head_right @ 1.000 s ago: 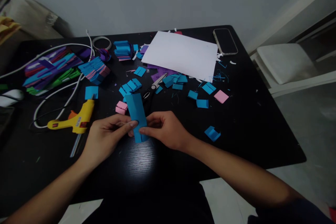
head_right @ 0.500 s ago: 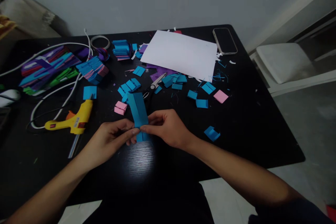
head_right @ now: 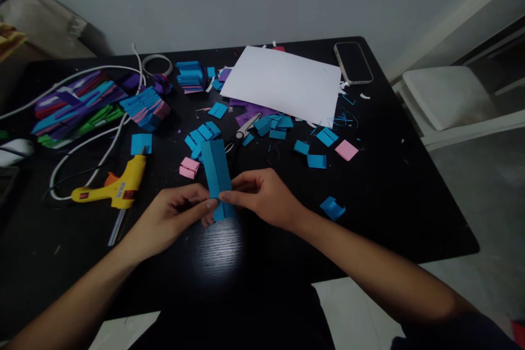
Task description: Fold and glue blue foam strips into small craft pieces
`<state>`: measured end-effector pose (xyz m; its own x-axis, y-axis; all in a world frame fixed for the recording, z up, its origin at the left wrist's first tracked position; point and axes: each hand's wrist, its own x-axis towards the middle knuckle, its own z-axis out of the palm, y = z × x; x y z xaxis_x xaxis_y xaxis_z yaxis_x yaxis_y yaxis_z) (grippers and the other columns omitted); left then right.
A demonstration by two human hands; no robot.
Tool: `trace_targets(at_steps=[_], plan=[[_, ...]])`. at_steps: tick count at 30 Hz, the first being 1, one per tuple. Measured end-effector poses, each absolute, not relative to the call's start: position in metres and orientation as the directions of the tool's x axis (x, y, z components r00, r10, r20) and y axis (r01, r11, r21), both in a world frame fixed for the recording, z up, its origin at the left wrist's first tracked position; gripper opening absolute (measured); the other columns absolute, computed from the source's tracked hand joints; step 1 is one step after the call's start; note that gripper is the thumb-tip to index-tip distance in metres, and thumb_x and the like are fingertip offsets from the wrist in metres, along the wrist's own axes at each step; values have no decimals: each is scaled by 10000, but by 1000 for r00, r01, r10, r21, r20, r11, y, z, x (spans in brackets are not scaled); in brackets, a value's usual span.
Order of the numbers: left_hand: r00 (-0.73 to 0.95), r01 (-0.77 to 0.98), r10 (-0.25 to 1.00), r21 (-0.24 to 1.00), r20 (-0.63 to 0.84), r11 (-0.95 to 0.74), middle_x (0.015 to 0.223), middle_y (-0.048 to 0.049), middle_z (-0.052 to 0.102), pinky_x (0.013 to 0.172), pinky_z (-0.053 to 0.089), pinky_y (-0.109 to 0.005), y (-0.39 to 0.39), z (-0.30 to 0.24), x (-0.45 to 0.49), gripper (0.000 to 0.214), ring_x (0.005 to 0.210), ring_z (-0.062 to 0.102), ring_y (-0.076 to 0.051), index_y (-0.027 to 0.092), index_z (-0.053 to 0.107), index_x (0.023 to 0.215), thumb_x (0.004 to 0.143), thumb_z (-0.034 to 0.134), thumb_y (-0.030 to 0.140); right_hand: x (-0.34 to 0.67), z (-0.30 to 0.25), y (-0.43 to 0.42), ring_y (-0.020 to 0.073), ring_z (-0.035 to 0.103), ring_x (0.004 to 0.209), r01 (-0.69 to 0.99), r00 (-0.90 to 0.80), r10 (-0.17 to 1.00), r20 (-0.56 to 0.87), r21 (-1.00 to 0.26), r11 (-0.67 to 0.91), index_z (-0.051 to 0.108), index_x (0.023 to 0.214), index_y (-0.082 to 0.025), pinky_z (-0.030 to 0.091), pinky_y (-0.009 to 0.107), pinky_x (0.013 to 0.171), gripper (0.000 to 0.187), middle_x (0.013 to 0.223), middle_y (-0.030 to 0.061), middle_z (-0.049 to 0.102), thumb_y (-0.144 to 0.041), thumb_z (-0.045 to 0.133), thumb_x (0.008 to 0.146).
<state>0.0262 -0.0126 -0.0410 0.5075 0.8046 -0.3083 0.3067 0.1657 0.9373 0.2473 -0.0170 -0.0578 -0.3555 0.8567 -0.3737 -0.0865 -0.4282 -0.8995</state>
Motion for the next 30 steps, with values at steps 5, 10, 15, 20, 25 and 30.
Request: trace_targets(at_steps=[5, 10, 15, 20, 25, 30], plan=[[522, 296, 803, 944, -287, 145, 692, -9, 707, 638, 544, -216, -11, -40, 27, 237, 664, 678, -124, 169, 694, 771, 974, 637, 277, 246, -59, -17, 182, 744, 754, -34, -322, 867, -380, -911, -411, 807, 858, -171, 595, 317, 722, 289, 825, 47, 798, -427, 896, 757], [544, 308, 793, 944, -274, 114, 687, -5, 701, 632, 519, -210, -10, -39, 24, 261, 656, 661, -117, 166, 693, 764, 985, 624, 287, 245, -54, -18, 166, 755, 796, -88, -311, 895, -319, -928, -361, 814, 889, -189, 602, 288, 769, 237, 878, 31, 814, -364, 904, 757], [479, 292, 858, 955, -187, 45, 707, 4, 694, 619, 495, -207, -12, -43, 26, 178, 655, 640, -112, 162, 703, 837, 959, 672, 288, 242, -53, -20, 147, 746, 720, -122, -288, 914, -285, -936, -330, 811, 840, -195, 613, 260, 717, 202, 798, 2, 799, -329, 921, 735], [325, 182, 938, 981, -117, 60, 716, 18, 727, 636, 551, -200, -16, -46, 29, 69, 650, 686, -111, 175, 733, 895, 887, 767, 235, 240, -53, -23, 160, 770, 757, -114, -296, 915, -274, -941, -319, 809, 867, -201, 634, 267, 743, 201, 831, 8, 812, -336, 908, 756], [313, 193, 945, 981, -96, 36, 692, 14, 731, 608, 553, -182, -16, -44, 31, 52, 624, 685, -102, 172, 743, 853, 884, 763, 208, 240, -52, -25, 173, 783, 830, -119, -237, 951, -197, -966, -230, 805, 910, -218, 643, 276, 780, 192, 893, 13, 821, -328, 893, 779], [301, 130, 954, 990, 6, -48, 770, 14, 757, 629, 578, -186, -17, -45, 33, 100, 664, 707, -106, 191, 743, 970, 890, 724, 134, 238, -55, -27, 163, 774, 798, -124, -220, 957, -187, -968, -218, 805, 888, -212, 635, 268, 759, 155, 866, 12, 815, -296, 886, 784]])
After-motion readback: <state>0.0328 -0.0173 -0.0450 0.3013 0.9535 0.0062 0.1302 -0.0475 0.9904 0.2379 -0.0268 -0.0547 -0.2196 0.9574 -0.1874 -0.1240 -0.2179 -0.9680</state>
